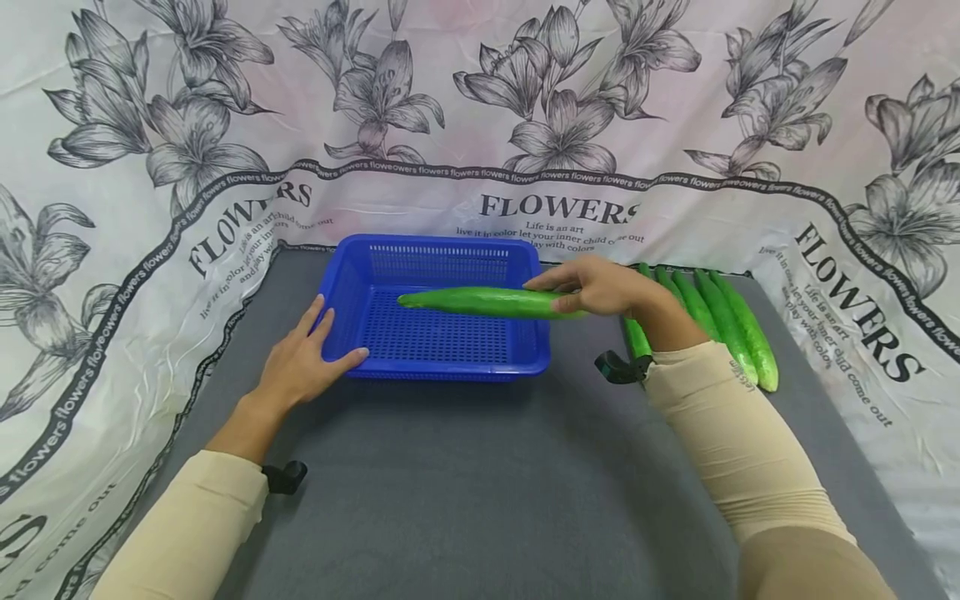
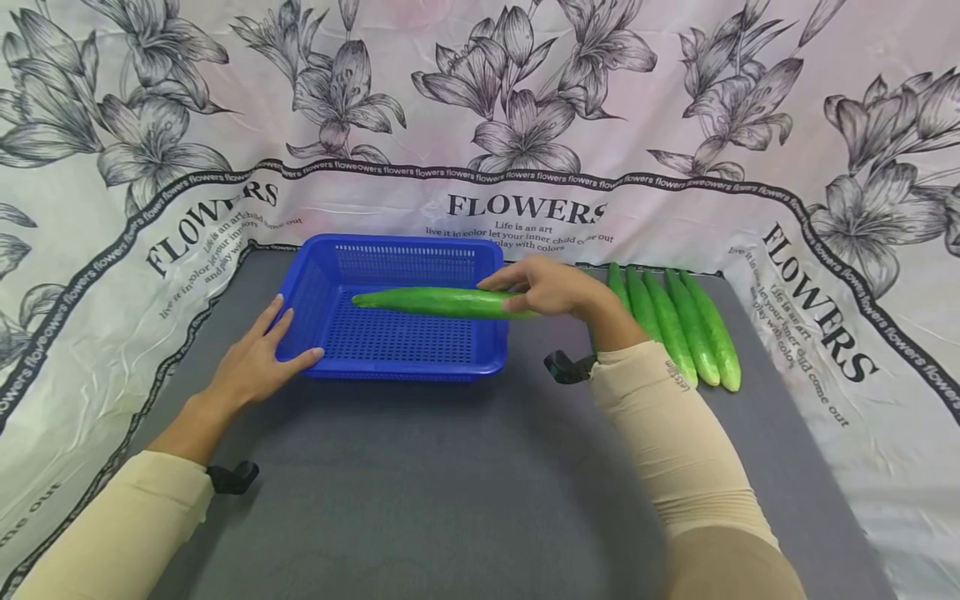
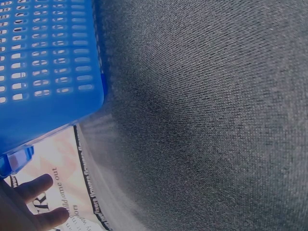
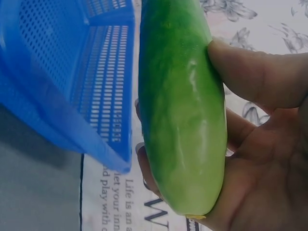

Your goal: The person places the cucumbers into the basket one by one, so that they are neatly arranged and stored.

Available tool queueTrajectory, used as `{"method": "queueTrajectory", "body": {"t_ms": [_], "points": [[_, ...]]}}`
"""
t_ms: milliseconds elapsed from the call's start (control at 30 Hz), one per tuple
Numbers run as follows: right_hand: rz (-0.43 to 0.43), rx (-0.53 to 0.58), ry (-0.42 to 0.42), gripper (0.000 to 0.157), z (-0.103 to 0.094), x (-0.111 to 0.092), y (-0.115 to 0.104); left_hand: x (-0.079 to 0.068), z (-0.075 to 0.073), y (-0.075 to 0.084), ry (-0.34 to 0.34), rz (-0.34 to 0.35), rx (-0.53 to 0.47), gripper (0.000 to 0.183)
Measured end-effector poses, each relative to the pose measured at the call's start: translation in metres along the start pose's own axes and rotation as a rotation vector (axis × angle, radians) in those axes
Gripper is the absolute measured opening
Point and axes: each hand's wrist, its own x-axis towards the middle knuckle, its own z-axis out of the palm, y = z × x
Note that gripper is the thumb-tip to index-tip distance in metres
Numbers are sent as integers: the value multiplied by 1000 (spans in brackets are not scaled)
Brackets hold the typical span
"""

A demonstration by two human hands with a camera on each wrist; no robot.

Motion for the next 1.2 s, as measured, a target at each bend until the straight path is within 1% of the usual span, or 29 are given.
{"method": "queueTrajectory", "body": {"t_ms": [133, 167, 300, 433, 633, 667, 900, 1100, 1200], "points": [[44, 15, -29, 40, 4, 15, -3, 0, 0, -1, -2, -4, 2, 102], [53, 33, -34, 40, 5, 19, -3, 0, 1, -1, 0, -2, 3, 102], [58, 71, -63, 40, 10, 36, -1, 1, 1, -2, 9, 7, 3, 101], [71, 56, -92, 41, 16, 53, 1, 1, 0, -3, 7, 8, 2, 101], [96, 161, -144, 43, 24, 75, 6, 0, 0, -2, 15, 12, 2, 100], [97, 185, -154, 43, 26, 78, 6, 0, 0, -2, 17, 13, 1, 100], [137, 185, -185, 43, 38, 98, 13, -1, 0, -1, 17, 8, 5, 101], [174, 184, -209, 44, 48, 109, 18, -1, 0, -2, 17, 7, -6, 101], [184, 201, -226, 43, 53, 114, 21, -1, 0, -2, 16, 7, -8, 101]]}}
